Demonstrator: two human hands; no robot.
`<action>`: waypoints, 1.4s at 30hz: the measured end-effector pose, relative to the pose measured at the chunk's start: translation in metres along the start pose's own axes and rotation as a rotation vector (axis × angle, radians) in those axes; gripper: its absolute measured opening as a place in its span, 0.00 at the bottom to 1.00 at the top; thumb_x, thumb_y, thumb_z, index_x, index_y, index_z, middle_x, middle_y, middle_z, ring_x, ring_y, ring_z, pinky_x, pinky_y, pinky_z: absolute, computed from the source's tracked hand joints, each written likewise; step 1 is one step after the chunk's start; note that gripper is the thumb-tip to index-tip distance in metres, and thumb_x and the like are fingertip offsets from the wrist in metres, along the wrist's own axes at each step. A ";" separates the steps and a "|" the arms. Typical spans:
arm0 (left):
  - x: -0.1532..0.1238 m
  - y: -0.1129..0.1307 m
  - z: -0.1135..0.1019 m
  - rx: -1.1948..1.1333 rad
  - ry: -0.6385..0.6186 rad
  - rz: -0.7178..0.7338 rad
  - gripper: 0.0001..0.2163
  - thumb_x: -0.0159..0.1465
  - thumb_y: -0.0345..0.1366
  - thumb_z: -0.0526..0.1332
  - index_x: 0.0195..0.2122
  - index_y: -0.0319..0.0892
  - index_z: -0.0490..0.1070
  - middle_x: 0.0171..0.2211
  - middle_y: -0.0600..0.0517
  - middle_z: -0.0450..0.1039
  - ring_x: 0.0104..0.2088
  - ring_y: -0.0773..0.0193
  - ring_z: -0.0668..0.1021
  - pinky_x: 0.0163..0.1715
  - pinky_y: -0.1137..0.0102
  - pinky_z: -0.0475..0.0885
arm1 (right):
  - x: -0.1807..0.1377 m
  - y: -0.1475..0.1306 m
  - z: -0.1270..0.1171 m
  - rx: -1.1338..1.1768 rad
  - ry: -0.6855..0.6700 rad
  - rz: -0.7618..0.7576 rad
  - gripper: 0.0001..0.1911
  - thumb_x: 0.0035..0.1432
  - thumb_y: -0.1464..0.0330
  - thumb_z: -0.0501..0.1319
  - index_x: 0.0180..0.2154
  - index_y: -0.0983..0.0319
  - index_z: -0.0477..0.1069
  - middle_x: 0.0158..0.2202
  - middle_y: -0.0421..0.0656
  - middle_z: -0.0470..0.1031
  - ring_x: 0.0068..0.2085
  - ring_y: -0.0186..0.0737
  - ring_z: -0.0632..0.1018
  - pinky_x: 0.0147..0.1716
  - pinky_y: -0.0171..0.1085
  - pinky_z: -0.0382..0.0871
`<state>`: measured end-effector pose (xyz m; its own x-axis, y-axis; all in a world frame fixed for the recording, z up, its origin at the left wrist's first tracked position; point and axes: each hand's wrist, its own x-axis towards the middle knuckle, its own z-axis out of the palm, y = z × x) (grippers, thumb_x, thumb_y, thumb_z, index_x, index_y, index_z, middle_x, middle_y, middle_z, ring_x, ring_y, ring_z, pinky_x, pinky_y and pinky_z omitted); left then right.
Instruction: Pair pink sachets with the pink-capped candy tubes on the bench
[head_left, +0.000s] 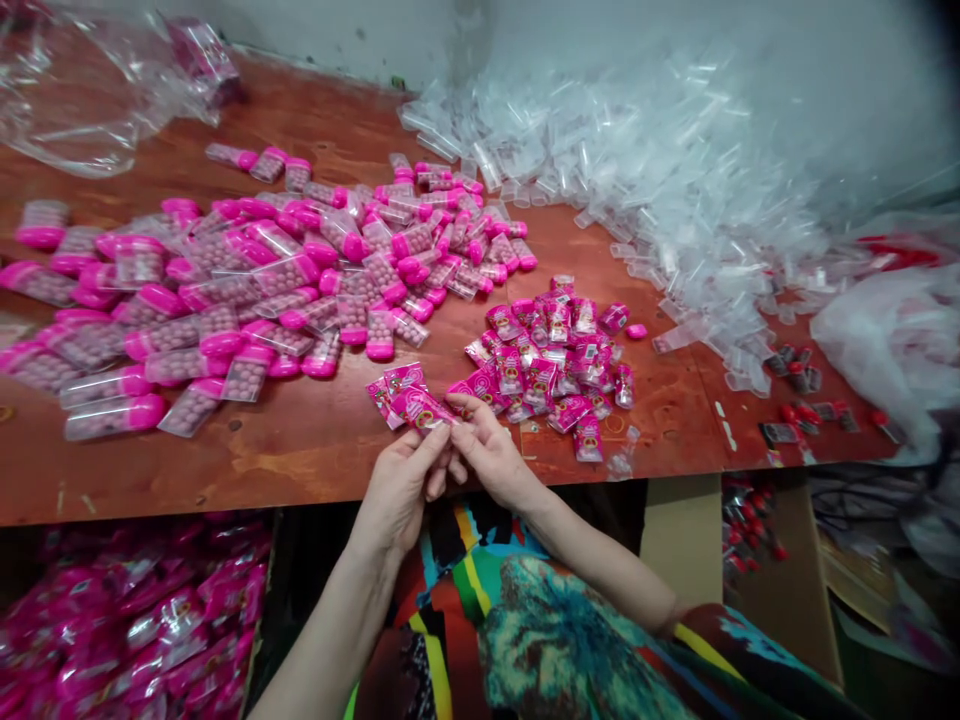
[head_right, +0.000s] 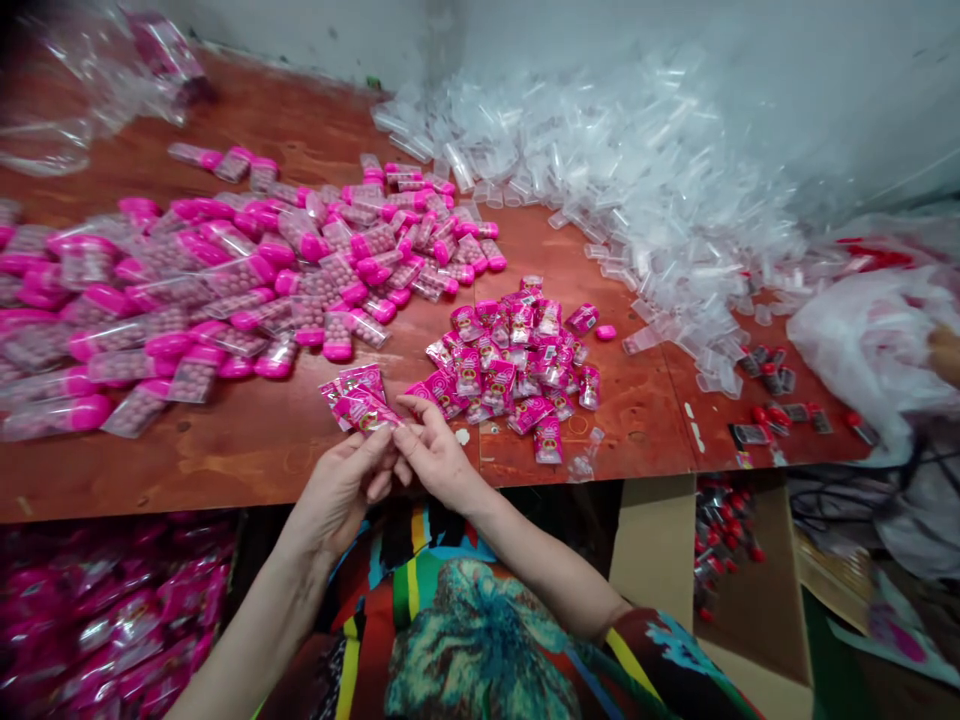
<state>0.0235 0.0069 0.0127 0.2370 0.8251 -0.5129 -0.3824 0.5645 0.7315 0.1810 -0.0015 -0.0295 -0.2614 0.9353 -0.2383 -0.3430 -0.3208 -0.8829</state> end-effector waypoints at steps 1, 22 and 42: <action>0.000 0.000 0.000 -0.021 0.017 0.014 0.29 0.58 0.61 0.89 0.30 0.45 0.78 0.21 0.52 0.75 0.18 0.70 0.66 0.21 0.72 0.59 | 0.000 0.000 -0.001 -0.007 -0.005 0.006 0.42 0.75 0.37 0.77 0.70 0.54 0.64 0.30 0.29 0.76 0.24 0.35 0.73 0.27 0.33 0.66; -0.001 -0.003 -0.028 -0.041 0.366 0.202 0.25 0.60 0.56 0.88 0.38 0.40 0.85 0.28 0.49 0.86 0.15 0.76 0.63 0.17 0.75 0.53 | 0.013 -0.060 0.004 -1.452 0.119 -0.178 0.33 0.86 0.61 0.66 0.85 0.55 0.71 0.54 0.54 0.88 0.38 0.50 0.85 0.35 0.43 0.79; 0.014 0.012 -0.030 -0.060 0.380 0.042 0.29 0.62 0.60 0.89 0.29 0.42 0.78 0.21 0.52 0.77 0.13 0.70 0.69 0.14 0.73 0.53 | 0.049 0.000 0.010 -1.560 -0.097 -0.417 0.13 0.88 0.68 0.64 0.49 0.60 0.87 0.51 0.50 0.85 0.45 0.45 0.84 0.38 0.38 0.72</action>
<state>-0.0040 0.0246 0.0008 -0.1238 0.7738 -0.6213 -0.4389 0.5188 0.7336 0.1596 0.0425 -0.0373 -0.4634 0.8823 0.0829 0.7863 0.4525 -0.4206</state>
